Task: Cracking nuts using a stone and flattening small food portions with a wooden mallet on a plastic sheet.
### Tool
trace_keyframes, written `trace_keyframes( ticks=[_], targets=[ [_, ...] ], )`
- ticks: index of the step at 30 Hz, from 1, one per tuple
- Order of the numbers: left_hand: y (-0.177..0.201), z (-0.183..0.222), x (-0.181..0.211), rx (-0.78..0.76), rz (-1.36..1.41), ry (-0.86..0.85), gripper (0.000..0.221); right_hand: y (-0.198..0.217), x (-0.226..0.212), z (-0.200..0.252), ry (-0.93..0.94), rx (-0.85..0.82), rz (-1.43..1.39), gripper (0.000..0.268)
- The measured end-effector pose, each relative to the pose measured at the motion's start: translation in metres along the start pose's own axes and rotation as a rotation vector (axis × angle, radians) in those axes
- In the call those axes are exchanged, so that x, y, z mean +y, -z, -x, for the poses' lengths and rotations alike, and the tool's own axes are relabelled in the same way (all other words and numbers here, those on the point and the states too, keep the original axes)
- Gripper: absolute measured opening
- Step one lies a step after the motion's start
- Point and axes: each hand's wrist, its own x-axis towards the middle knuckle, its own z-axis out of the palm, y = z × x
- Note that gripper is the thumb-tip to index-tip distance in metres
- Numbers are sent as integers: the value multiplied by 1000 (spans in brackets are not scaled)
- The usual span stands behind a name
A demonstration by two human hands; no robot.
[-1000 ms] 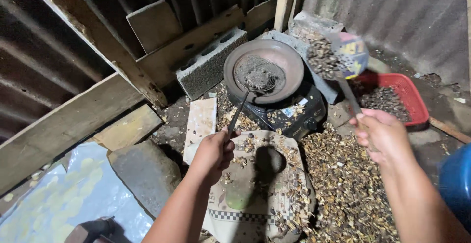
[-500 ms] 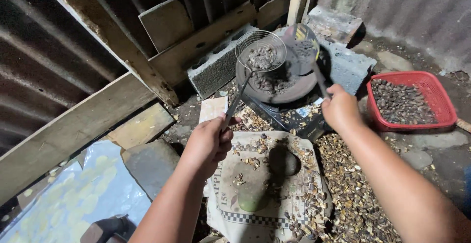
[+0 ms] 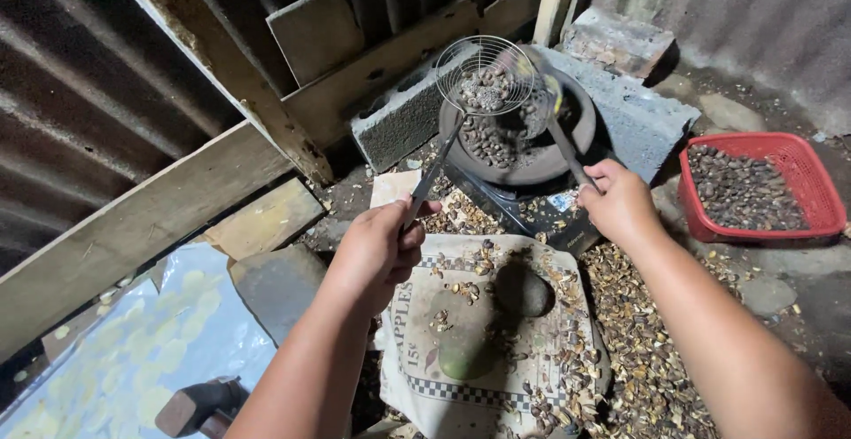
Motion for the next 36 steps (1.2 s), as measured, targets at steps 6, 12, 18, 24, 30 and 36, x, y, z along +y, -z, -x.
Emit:
trace_keyframes(
  ticks=[6,12,18,24,30,36],
  targets=[
    [0,7,7,-4,3,1,41,4,-6,5,40,64,261,32],
    [-1,7,6,4,17,5,41,-17,-15,16,58,-15,352,31],
    [0,1,-1,3,5,16,42,-27,-1,-6,51,-31,685,30],
    [1,-8,-17,6,-10,32,40,-8,29,-9,26,122,454,30],
    [-5,-45,-86,-12,-4,82,45,48,34,60,-114,298,-398,36],
    [-24,-62,-134,-38,123,202,38,113,119,68,-334,385,-325,21]
  ],
)
